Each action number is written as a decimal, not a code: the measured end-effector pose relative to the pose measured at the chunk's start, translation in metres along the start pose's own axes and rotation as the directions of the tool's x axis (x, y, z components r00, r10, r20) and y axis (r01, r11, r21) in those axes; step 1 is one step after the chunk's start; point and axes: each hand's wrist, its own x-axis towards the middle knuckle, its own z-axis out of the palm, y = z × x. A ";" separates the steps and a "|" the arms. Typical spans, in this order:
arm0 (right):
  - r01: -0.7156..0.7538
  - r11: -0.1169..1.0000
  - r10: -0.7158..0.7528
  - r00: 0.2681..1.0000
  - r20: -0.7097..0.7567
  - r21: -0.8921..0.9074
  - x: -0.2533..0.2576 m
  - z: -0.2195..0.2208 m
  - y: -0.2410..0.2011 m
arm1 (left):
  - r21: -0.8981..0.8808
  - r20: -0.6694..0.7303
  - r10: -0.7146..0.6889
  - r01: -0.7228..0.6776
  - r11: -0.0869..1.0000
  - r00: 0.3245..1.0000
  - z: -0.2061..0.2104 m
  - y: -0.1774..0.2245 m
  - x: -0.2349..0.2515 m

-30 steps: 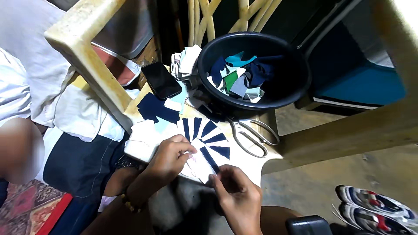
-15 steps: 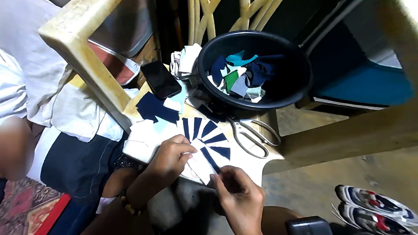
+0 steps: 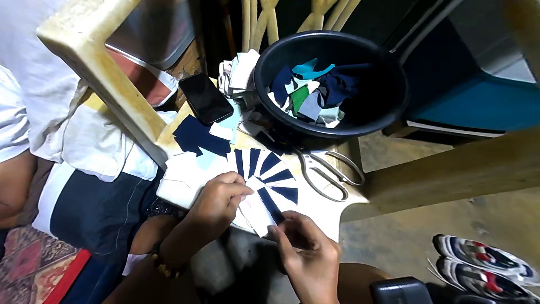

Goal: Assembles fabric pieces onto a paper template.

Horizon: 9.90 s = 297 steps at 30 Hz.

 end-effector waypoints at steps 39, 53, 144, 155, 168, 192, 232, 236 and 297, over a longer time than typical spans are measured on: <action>0.076 0.996 -0.076 0.997 -0.005 0.044 0.003 -0.016 0.004 | 0.058 -0.056 0.063 -0.060 0.997 0.996 0.005 -0.001 0.005; 0.139 0.985 -0.131 0.989 0.073 -0.104 0.001 -0.013 0.003 | 0.061 -0.049 0.071 -0.068 0.996 0.996 0.005 -0.004 0.006; 0.175 0.966 -0.167 0.984 0.056 -0.192 -0.001 0.002 0.008 | -0.021 -0.059 0.051 -0.053 0.998 0.997 0.002 -0.009 0.013; 0.163 0.964 -0.150 0.986 0.073 -0.212 -0.002 0.001 0.007 | 0.256 -0.180 0.267 -0.217 0.942 0.947 0.010 -0.004 0.008; 0.170 0.966 -0.161 0.985 0.063 -0.193 -0.002 0.001 0.010 | 0.228 0.108 0.303 -0.320 0.919 0.947 0.012 -0.003 -0.009; 0.219 0.960 -0.210 0.975 0.067 -0.176 0.000 0.003 0.012 | -0.137 0.009 0.030 -0.028 0.990 1.000 -0.035 0.011 -0.028; 0.197 0.631 -0.626 0.701 0.343 0.750 -0.016 0.033 -0.059 | -0.153 -0.391 -0.135 0.081 0.985 0.911 -0.051 0.000 -0.159; 0.246 0.644 -0.599 0.751 0.277 0.724 -0.017 0.027 -0.044 | -0.753 0.107 -0.435 0.358 0.552 0.894 -0.043 0.038 -0.128; 0.186 0.961 -0.173 0.982 0.081 -0.204 0.006 0.013 0.002 | -0.128 0.174 0.139 -0.117 0.985 0.975 -0.013 -0.003 -0.010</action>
